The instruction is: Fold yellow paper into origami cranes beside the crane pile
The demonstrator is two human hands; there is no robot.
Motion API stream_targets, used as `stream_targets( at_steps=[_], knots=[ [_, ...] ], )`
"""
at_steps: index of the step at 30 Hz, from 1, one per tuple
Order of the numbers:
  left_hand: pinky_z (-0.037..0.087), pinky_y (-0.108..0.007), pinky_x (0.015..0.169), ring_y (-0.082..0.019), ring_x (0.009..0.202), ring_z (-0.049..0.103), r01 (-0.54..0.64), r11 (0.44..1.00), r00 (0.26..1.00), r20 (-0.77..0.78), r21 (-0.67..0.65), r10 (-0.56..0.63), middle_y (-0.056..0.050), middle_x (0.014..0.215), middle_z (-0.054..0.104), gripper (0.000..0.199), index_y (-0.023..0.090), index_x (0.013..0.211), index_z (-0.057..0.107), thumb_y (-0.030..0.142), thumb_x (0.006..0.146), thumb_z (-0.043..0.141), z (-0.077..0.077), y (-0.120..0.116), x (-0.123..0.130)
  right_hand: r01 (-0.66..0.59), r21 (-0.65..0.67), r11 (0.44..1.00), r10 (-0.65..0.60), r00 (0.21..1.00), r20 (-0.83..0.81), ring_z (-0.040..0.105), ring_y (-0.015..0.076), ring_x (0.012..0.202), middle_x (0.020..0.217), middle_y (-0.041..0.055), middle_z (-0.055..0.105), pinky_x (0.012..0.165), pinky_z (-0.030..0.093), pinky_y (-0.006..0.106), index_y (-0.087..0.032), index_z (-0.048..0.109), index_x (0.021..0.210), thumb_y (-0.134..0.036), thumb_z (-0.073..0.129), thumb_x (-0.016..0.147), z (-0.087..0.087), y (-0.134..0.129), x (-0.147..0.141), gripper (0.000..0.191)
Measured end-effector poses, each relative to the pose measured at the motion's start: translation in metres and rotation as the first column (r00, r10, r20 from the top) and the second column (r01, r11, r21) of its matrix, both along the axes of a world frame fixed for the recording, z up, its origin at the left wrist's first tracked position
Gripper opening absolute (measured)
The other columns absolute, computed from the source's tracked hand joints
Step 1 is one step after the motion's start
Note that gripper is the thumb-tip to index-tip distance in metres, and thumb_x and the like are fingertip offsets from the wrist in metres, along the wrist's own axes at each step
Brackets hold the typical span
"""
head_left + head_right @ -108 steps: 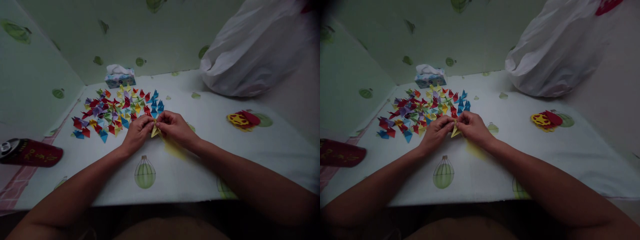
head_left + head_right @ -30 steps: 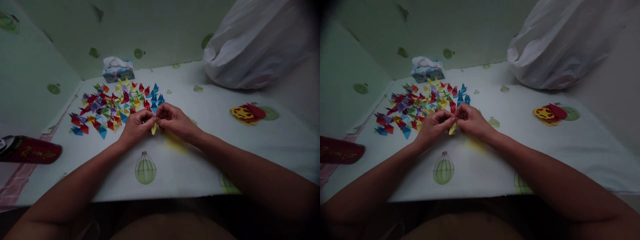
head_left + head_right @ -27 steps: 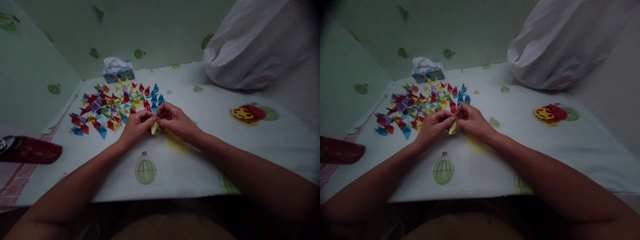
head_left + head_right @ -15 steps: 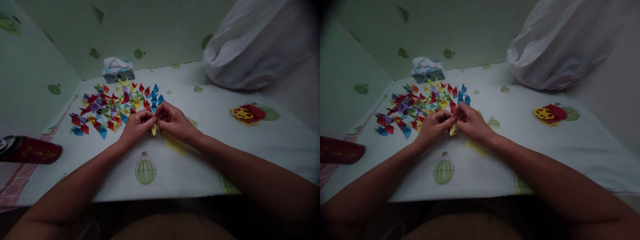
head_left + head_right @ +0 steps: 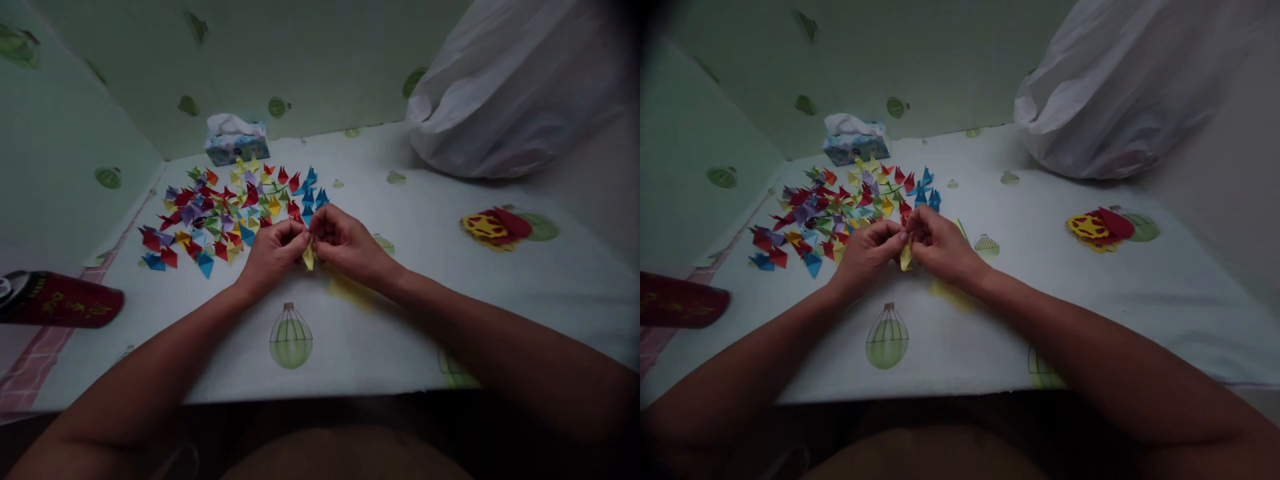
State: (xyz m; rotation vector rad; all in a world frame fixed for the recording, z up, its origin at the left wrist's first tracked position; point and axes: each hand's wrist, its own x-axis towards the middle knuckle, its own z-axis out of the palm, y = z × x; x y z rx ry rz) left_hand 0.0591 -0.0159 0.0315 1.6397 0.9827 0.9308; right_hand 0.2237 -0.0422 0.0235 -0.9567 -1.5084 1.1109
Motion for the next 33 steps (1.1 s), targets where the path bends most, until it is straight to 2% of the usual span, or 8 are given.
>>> stream_targets(
  at_steps=[3, 10, 16, 18, 26, 30, 33],
  knots=[
    [0.045, -0.023, 0.05, -0.01, 0.052, 0.053, -0.028, 0.999, 1.0, 0.004, 0.042, 0.028, 0.001, 0.063, 0.062, 0.017, 0.016, 0.074, 0.065, 0.031, 0.081, 0.068, 0.0, -0.001, 0.001, -0.007, 0.007, 1.0, 0.007, 1.0, -0.003, 0.048, 0.0117, 0.065, 0.073, -0.0037, 0.05, 0.057, 0.04, 0.027, -0.023, 0.048, 0.085, -0.015, 0.06, 0.078, 0.0, -0.001, 0.0, 0.016],
    [0.046, -0.024, 0.053, -0.011, 0.056, 0.055, 0.023, 0.999, 1.0, 0.011, 0.025, -0.023, 0.0, 0.068, 0.064, 0.019, 0.016, 0.081, 0.068, 0.034, 0.079, 0.073, -0.002, 0.001, 0.0, 0.041, 0.04, 0.998, -0.043, 0.998, 0.042, 0.048, 0.011, 0.066, 0.076, -0.0037, 0.052, 0.058, 0.039, 0.027, -0.023, 0.047, 0.084, -0.015, 0.061, 0.08, 0.001, 0.0, 0.001, 0.017],
    [0.045, -0.025, 0.056, -0.013, 0.062, 0.057, 0.007, 0.98, 0.998, -0.058, 0.198, 0.004, -0.001, 0.072, 0.065, 0.012, 0.018, 0.079, 0.067, 0.029, 0.083, 0.07, -0.006, 0.002, -0.003, 0.023, 0.021, 1.0, -0.024, 1.0, 0.011, 0.049, 0.011, 0.065, 0.076, -0.0039, 0.052, 0.059, 0.041, 0.027, -0.022, 0.048, 0.087, -0.016, 0.062, 0.081, 0.001, -0.001, 0.0, 0.016],
    [0.045, -0.024, 0.055, -0.012, 0.062, 0.057, 0.003, 0.98, 0.999, -0.048, 0.199, 0.007, -0.001, 0.073, 0.065, 0.013, 0.018, 0.08, 0.066, 0.03, 0.083, 0.07, -0.007, 0.003, -0.003, 0.028, 0.026, 0.999, -0.028, 1.0, -0.003, 0.05, 0.0112, 0.067, 0.077, -0.0036, 0.052, 0.06, 0.042, 0.027, -0.022, 0.049, 0.087, -0.017, 0.063, 0.081, 0.0, 0.0, 0.001, 0.016],
    [0.053, -0.021, 0.048, -0.01, 0.055, 0.06, 0.017, 0.994, 0.999, 0.046, -0.105, -0.012, 0.002, 0.075, 0.062, 0.028, 0.019, 0.1, 0.06, 0.04, 0.085, 0.07, 0.0, -0.004, 0.003, 0.238, 0.188, 0.953, -0.248, 0.968, 0.031, 0.045, 0.0113, 0.066, 0.074, -0.0043, 0.048, 0.059, 0.037, 0.027, -0.022, 0.05, 0.086, -0.01, 0.059, 0.079, -0.002, 0.002, 0.003, 0.017],
    [0.059, -0.024, 0.052, -0.011, 0.057, 0.064, 0.074, 0.965, 0.99, 0.132, -0.25, -0.042, 0.002, 0.077, 0.062, 0.029, 0.018, 0.101, 0.06, 0.038, 0.083, 0.072, 0.001, -0.011, 0.005, 0.251, 0.245, 0.936, -0.272, 0.961, 0.054, 0.046, 0.0115, 0.066, 0.075, -0.0043, 0.049, 0.061, 0.038, 0.028, -0.023, 0.05, 0.085, -0.011, 0.059, 0.081, 0.001, -0.001, 0.002, 0.016],
    [0.062, -0.025, 0.057, -0.012, 0.066, 0.066, 0.076, 0.962, 0.982, 0.187, -0.264, -0.026, -0.001, 0.083, 0.065, 0.027, 0.017, 0.095, 0.062, 0.036, 0.081, 0.073, 0.0, -0.012, 0.006, 0.243, 0.255, 0.936, -0.265, 0.963, 0.055, 0.047, 0.0116, 0.067, 0.076, -0.0041, 0.05, 0.062, 0.04, 0.028, -0.023, 0.049, 0.085, -0.012, 0.059, 0.082, 0.001, -0.001, 0.002, 0.015]
  ],
)
